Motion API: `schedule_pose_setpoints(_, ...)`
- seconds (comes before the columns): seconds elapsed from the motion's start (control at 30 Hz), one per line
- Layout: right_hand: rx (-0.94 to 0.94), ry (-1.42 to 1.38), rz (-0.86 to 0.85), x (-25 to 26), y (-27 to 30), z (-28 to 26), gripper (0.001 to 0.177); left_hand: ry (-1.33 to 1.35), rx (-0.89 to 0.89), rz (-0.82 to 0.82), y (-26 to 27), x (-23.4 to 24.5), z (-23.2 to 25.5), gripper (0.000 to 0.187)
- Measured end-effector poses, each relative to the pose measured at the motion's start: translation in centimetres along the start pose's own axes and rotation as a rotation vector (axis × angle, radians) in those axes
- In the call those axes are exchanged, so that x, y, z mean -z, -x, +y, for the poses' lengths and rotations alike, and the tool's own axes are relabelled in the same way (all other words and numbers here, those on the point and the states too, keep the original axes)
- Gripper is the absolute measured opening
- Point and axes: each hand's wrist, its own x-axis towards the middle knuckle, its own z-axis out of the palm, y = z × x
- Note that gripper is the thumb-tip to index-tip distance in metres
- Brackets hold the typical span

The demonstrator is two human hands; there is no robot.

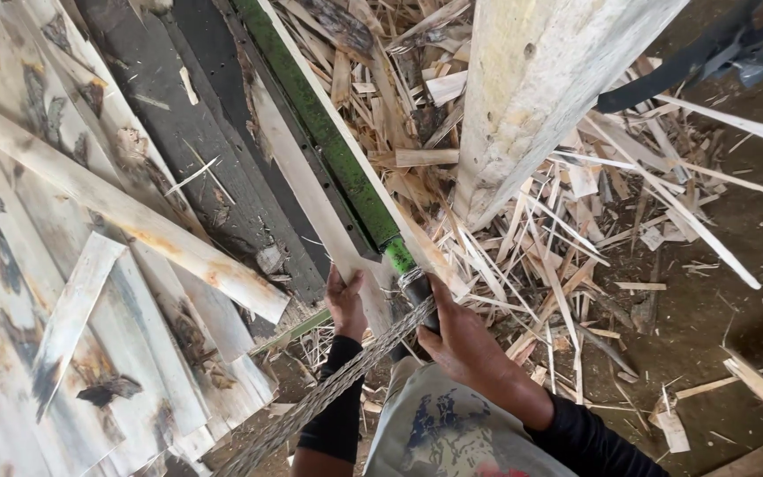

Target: The recorder uses a large manual lever-operated blade to trim and debark wooden planks in a workshop.

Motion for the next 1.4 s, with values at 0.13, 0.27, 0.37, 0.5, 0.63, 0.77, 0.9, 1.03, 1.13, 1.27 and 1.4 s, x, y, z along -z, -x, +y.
schedule_pose_setpoints(0.13, -0.081, 0.022, -0.021, 0.0, -0.1, -0.2, 0.078, -0.019, 0.003, 0.025, 0.2, -0.3, 0.3, 0.061)
schedule_pose_setpoints(0.27, 0.008, 0.111, 0.079, -1.0, -0.6, 1.9, 0.078, -0.008, -0.043, -0.006, 0.5, -0.4, 0.7, 0.055)
schedule_pose_setpoints(0.37, 0.002, 0.142, 0.099, -1.2, -0.8, 1.9, 0.077, -0.111, -0.04, 0.0, 1.0, -1.0, 1.9, 0.054)
schedule_pose_setpoints(0.5, -0.061, 0.151, 0.073, -1.4, -0.9, 2.1, 0.075, -0.411, -0.001, 0.037, 1.2, -1.1, 3.2, 0.063)
schedule_pose_setpoints(0.63, 0.033, 0.156, 0.12, -1.6, -0.6, 2.7, 0.071, -0.78, -0.096, 0.046, 0.6, 0.0, 3.7, 0.073)
schedule_pose_setpoints(0.77, 0.063, 0.224, 0.082, -1.2, -0.2, 1.5, 0.061, -0.973, -0.091, -0.01, 0.4, 0.4, 4.6, 0.071)
schedule_pose_setpoints(0.9, 0.101, 0.211, 0.097, -0.7, 0.3, -0.7, 0.052, -0.978, -0.075, -0.062, 0.6, 0.2, 5.1, 0.072)
schedule_pose_setpoints(1.03, -0.056, 0.22, 0.032, -0.6, -0.1, -2.4, 0.06, -0.868, -0.071, -0.07, 0.2, 0.1, 4.9, 0.072)
schedule_pose_setpoints(1.13, -0.058, 0.202, 0.055, -1.2, -1.0, -0.9, 0.064, -0.996, 0.061, -0.102, -0.2, -0.1, 5.3, 0.072)
schedule_pose_setpoints(1.27, -0.089, 0.269, 0.025, -1.7, -1.6, 1.2, 0.066, -0.981, -0.003, -0.1, -0.3, -0.6, 5.1, 0.076)
schedule_pose_setpoints(1.4, 0.192, 0.266, 0.2, -1.5, -0.7, 2.2, 0.072, -1.051, -0.012, -0.064, 0.0, -0.9, 5.3, 0.079)
